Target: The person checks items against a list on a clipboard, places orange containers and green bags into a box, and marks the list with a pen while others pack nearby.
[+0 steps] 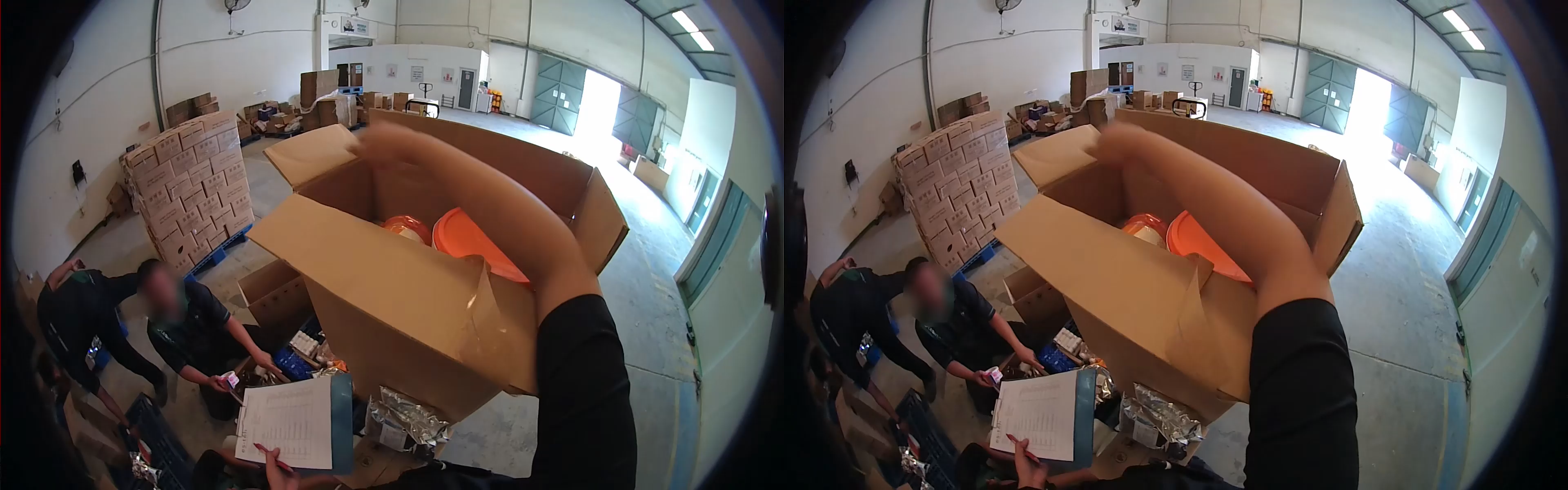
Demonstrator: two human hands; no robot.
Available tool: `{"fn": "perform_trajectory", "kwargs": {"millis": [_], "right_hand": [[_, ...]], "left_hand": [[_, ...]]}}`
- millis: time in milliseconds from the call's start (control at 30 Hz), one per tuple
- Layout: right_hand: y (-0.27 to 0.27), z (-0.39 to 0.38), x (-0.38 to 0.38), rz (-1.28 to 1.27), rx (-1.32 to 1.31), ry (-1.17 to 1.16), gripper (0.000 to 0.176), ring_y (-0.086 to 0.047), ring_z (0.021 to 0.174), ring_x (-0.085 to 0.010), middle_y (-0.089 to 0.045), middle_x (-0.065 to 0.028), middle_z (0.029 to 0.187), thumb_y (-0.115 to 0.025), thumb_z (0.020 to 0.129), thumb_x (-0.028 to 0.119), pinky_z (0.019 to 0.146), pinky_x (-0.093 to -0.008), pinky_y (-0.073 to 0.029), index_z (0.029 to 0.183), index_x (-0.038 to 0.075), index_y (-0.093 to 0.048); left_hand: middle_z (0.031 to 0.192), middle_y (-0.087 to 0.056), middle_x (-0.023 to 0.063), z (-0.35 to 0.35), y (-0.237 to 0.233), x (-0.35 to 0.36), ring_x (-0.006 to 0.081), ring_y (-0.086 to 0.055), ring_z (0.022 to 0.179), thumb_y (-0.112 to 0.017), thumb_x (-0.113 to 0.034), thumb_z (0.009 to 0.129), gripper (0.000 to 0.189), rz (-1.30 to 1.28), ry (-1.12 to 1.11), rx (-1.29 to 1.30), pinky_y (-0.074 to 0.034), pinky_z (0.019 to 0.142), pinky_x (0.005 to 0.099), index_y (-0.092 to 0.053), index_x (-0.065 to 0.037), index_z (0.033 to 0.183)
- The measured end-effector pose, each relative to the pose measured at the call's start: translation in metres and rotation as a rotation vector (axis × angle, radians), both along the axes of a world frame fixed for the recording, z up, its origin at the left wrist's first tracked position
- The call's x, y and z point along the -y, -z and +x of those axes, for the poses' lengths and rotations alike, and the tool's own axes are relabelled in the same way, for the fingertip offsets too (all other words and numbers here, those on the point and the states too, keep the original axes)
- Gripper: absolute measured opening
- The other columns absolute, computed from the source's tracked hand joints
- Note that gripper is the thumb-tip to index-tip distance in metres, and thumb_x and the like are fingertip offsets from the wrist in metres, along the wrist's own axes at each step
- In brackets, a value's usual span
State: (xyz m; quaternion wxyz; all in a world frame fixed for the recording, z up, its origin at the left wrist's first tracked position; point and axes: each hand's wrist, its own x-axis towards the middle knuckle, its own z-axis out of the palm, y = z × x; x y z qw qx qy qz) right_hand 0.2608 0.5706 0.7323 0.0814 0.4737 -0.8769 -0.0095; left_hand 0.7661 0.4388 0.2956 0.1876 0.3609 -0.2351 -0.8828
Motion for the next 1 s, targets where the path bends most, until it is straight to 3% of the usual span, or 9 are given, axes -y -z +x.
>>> {"fn": "perform_trajectory", "kwargs": {"millis": [33, 67, 133, 333, 433, 567, 633, 833, 1000], "right_hand": [[-0.023, 0.043, 0.001, -0.283, -0.135, -0.154, 0.041, -0.060, 0.061, -0.0205, -0.059, -0.0112, 0.063, -0.045, 0.084, 0.040, 0.059, -0.0320, -0.047, 0.081, 0.001, -0.060], [-0.031, 0.067, 0.013, -0.468, -0.235, -0.458, 0.038, -0.060, 0.060, -0.0205, -0.058, -0.0097, 0.060, -0.046, 0.084, 0.037, 0.057, -0.0314, -0.046, 0.080, 0.002, -0.059], [-0.042, 0.154, 0.025, -0.525, 0.043, -0.480, 0.028, -0.059, 0.061, -0.0205, -0.060, -0.0116, 0.070, -0.050, 0.081, 0.031, 0.058, -0.0324, -0.045, 0.083, 0.005, -0.059], [0.134, 0.358, -0.007, 0.279, -0.207, -1.236, 0.015, -0.060, 0.063, -0.0206, -0.059, -0.0050, 0.067, -0.052, 0.073, 0.023, 0.055, -0.0393, -0.045, 0.069, 0.011, -0.061], [0.182, 0.382, -0.052, 0.679, -0.232, -1.069, 0.027, -0.059, 0.077, -0.0241, -0.060, -0.0062, 0.081, -0.052, 0.075, 0.027, 0.064, -0.0394, -0.045, 0.096, 0.011, -0.057], [0.190, 0.396, -0.049, 0.654, -0.093, -0.823, 0.045, -0.058, 0.082, -0.0286, -0.058, -0.0103, 0.090, -0.056, 0.073, 0.032, 0.067, -0.0395, -0.046, 0.110, 0.008, -0.048], [0.210, 0.400, -0.035, 0.212, 0.383, -0.645, 0.062, -0.055, 0.089, -0.0316, -0.051, -0.0157, 0.103, -0.062, 0.069, 0.037, 0.070, -0.0412, -0.046, 0.118, 0.006, -0.040], [0.390, 0.454, -0.017, 0.055, 1.297, -0.531, 0.084, -0.040, 0.109, -0.0419, -0.038, -0.0269, 0.115, -0.061, 0.070, 0.042, 0.093, -0.0399, -0.033, 0.131, 0.003, -0.018], [0.347, 0.462, -0.003, 0.214, 1.151, -0.552, 0.093, -0.036, 0.112, -0.0461, -0.031, -0.0309, 0.119, -0.062, 0.067, 0.041, 0.093, -0.0434, -0.032, 0.136, 0.009, -0.008]], "left_hand": [[0.117, -0.050, 0.0077, -0.005, -0.003, 0.000, 0.0243, -0.048, 0.108, -0.050, -0.014, 0.078, 0.041, 0.006, 0.004, -0.193, -0.034, 0.095, 0.0418, -0.043, -0.007, 0.118], [0.123, -0.045, 0.0094, -0.006, -0.007, 0.000, 0.0255, -0.044, 0.113, -0.048, -0.012, 0.077, 0.049, 0.075, 0.037, -0.242, -0.034, 0.096, 0.0407, -0.037, -0.007, 0.124], [0.110, -0.052, 0.0063, -0.013, 0.003, 0.002, 0.0216, -0.050, 0.101, -0.052, -0.015, 0.075, 0.038, 0.014, 0.003, -0.179, -0.039, 0.089, 0.0356, -0.045, -0.009, 0.112], [0.079, -0.060, 0.0002, -0.025, 0.006, 0.001, 0.0088, -0.055, 0.063, -0.057, -0.016, 0.075, 0.015, 0.131, -0.034, 0.031, -0.044, 0.052, 0.0220, -0.056, -0.010, 0.089], [0.070, -0.058, 0.0000, -0.039, -0.025, -0.011, 0.0075, -0.053, 0.055, -0.059, -0.016, 0.074, 0.011, 0.053, 0.027, -0.029, -0.038, 0.042, 0.0162, -0.055, -0.010, 0.082], [0.066, -0.056, 0.0012, -0.056, 0.026, -0.003, 0.0092, -0.052, 0.055, -0.059, -0.016, 0.074, 0.008, 0.180, 0.140, -0.037, -0.039, 0.042, 0.0178, -0.054, -0.011, 0.077], [0.058, -0.051, -0.0003, -0.061, -0.049, -0.031, 0.0103, -0.048, 0.049, -0.059, -0.016, 0.074, 0.012, 0.140, 0.070, 0.126, -0.039, 0.044, 0.0211, -0.050, -0.013, 0.067], [0.049, -0.044, -0.0016, -0.073, 0.032, -0.018, 0.0100, -0.042, 0.043, -0.060, -0.019, 0.075, 0.011, 0.154, 0.165, 0.012, -0.035, 0.041, 0.0221, -0.053, -0.013, 0.069], [0.049, -0.046, -0.0010, -0.079, 0.054, -0.020, 0.0102, -0.041, 0.038, -0.059, -0.011, 0.073, 0.015, 0.224, 0.146, -0.035, -0.035, 0.034, 0.0192, -0.048, -0.013, 0.063]]}}
